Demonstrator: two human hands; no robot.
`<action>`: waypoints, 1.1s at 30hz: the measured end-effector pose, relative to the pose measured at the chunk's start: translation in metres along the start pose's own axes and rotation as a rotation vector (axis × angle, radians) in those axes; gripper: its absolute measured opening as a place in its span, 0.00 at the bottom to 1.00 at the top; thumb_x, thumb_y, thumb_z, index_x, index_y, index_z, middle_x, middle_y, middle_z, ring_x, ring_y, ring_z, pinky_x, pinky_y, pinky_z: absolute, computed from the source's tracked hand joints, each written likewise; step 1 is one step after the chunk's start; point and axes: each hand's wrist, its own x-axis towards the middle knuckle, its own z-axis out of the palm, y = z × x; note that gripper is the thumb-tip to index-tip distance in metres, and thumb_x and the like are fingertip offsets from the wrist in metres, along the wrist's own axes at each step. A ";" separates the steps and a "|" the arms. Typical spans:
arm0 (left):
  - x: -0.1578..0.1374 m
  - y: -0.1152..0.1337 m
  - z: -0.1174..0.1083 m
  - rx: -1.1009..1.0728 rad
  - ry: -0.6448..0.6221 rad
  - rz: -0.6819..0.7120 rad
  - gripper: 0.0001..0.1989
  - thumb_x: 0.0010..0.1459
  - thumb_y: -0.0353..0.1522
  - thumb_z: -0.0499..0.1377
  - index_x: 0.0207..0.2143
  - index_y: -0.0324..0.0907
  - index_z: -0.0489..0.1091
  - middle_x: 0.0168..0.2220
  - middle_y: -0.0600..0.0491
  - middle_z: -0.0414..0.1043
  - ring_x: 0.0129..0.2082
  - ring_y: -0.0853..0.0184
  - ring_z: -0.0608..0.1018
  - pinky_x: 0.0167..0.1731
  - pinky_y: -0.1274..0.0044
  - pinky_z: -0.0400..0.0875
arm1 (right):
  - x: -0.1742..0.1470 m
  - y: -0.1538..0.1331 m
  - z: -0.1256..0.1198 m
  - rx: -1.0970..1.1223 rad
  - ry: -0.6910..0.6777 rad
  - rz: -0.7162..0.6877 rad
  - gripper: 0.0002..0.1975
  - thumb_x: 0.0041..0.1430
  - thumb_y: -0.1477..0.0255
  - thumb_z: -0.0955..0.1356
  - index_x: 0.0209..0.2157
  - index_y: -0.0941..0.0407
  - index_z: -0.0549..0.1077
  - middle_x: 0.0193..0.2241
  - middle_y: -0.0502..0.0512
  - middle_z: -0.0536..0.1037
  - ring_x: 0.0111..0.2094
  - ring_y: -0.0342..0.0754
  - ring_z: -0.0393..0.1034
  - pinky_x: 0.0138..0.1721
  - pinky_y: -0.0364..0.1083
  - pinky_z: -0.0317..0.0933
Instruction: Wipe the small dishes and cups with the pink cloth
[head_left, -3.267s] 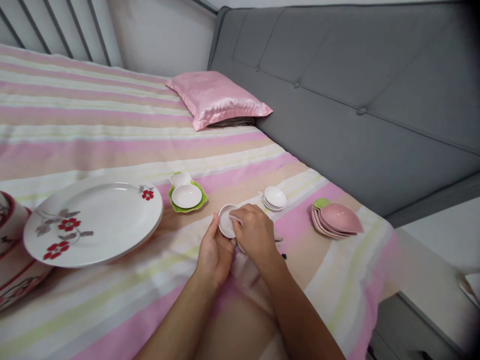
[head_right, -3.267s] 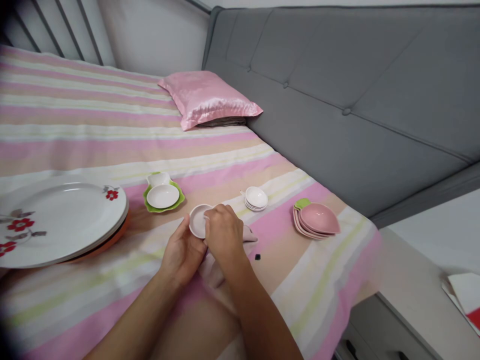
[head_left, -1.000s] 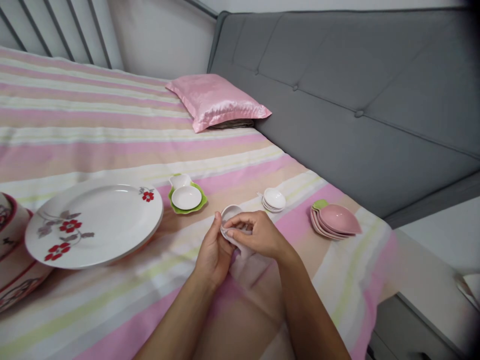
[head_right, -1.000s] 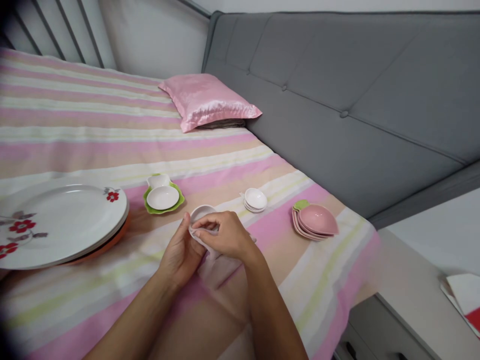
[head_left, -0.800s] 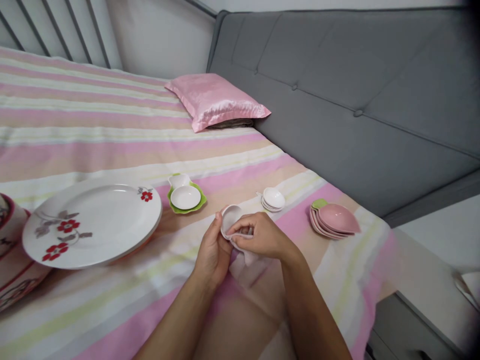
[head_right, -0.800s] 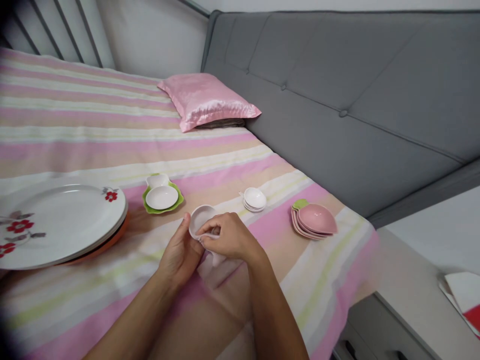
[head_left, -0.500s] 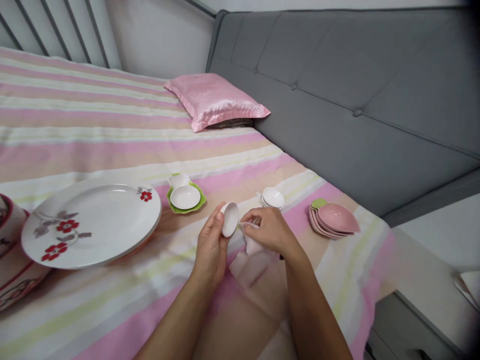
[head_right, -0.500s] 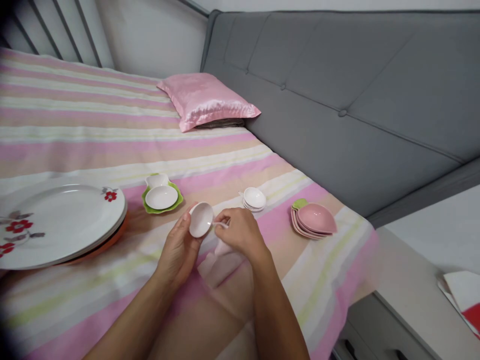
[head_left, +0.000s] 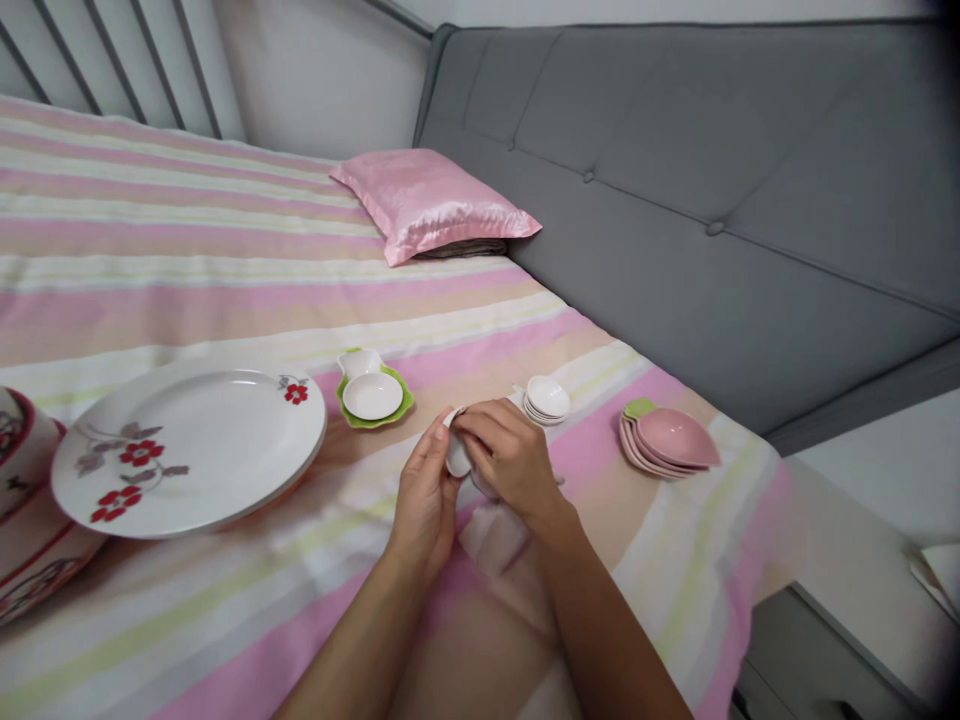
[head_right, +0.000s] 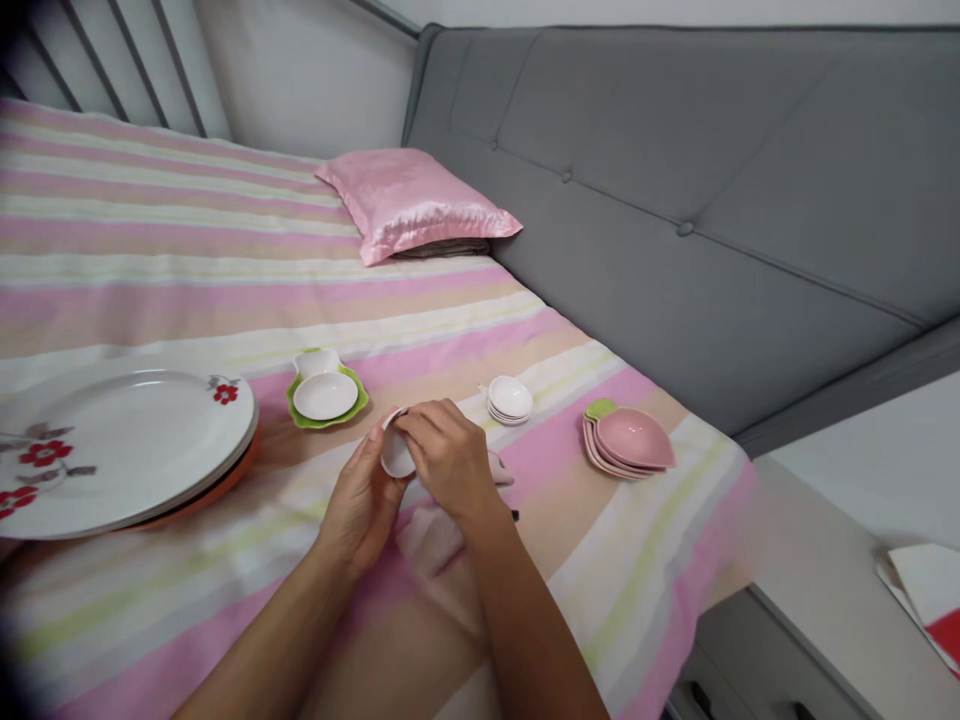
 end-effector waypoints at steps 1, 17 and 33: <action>0.000 0.000 0.000 0.004 -0.001 -0.002 0.15 0.55 0.35 0.58 0.46 0.41 0.71 0.48 0.49 0.73 0.47 0.65 0.73 0.46 0.76 0.67 | 0.000 -0.001 0.000 -0.011 -0.013 0.008 0.13 0.59 0.77 0.61 0.39 0.53 0.74 0.38 0.52 0.76 0.42 0.46 0.67 0.45 0.44 0.60; 0.001 -0.001 -0.004 0.083 0.097 0.023 0.21 0.51 0.36 0.63 0.49 0.44 0.69 0.46 0.50 0.73 0.44 0.67 0.74 0.44 0.76 0.67 | 0.001 0.004 -0.006 0.291 -0.322 0.305 0.14 0.44 0.79 0.65 0.35 0.55 0.75 0.33 0.51 0.79 0.35 0.46 0.71 0.38 0.43 0.63; 0.002 0.000 -0.005 -0.012 0.043 -0.004 0.19 0.52 0.36 0.61 0.48 0.44 0.70 0.45 0.51 0.73 0.43 0.68 0.75 0.43 0.77 0.68 | -0.001 0.010 -0.021 0.778 -0.463 0.501 0.10 0.43 0.81 0.64 0.29 0.57 0.75 0.26 0.49 0.76 0.29 0.42 0.70 0.30 0.39 0.62</action>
